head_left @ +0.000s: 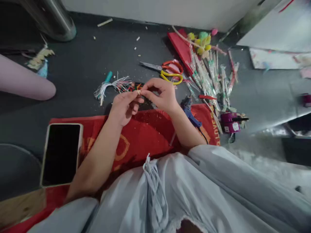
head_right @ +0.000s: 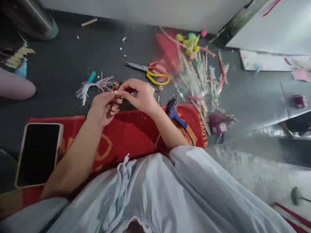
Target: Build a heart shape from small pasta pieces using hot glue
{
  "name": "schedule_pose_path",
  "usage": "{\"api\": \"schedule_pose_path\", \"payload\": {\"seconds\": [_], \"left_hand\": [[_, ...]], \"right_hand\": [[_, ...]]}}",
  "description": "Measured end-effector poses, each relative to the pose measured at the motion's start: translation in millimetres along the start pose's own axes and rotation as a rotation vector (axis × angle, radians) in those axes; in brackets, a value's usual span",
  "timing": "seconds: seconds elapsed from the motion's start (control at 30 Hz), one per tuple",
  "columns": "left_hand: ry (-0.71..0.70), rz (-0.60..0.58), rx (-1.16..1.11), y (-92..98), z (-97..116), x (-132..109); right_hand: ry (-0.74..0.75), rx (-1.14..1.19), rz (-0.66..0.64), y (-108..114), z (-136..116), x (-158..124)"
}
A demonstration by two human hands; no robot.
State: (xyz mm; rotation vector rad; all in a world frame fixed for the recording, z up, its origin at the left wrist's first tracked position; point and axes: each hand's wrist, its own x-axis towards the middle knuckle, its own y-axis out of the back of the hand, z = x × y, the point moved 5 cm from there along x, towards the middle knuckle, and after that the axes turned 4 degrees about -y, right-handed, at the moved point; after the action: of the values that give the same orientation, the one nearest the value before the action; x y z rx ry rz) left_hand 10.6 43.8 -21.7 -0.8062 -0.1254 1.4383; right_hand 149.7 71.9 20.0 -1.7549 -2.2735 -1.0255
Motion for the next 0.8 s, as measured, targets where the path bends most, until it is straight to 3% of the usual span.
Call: {"api": "schedule_pose_path", "payload": {"seconds": [0.13,0.33,0.6,0.8], "left_hand": [[-0.096,0.035,0.087,5.6,0.7,3.3],[-0.289,0.038,0.168,8.5,2.2,5.3],[-0.361,0.021,0.194,9.2,2.3,6.0],[-0.401,0.031,0.237,11.4,2.7,6.6]], "right_hand": [[-0.008,-0.034,-0.050,-0.8,2.7,-1.1],[0.116,-0.119,-0.044,1.5,-2.0,-1.4],[0.212,-0.105,-0.006,1.8,-5.1,-2.5],[0.179,-0.113,-0.012,1.7,-2.7,-2.7]]}}
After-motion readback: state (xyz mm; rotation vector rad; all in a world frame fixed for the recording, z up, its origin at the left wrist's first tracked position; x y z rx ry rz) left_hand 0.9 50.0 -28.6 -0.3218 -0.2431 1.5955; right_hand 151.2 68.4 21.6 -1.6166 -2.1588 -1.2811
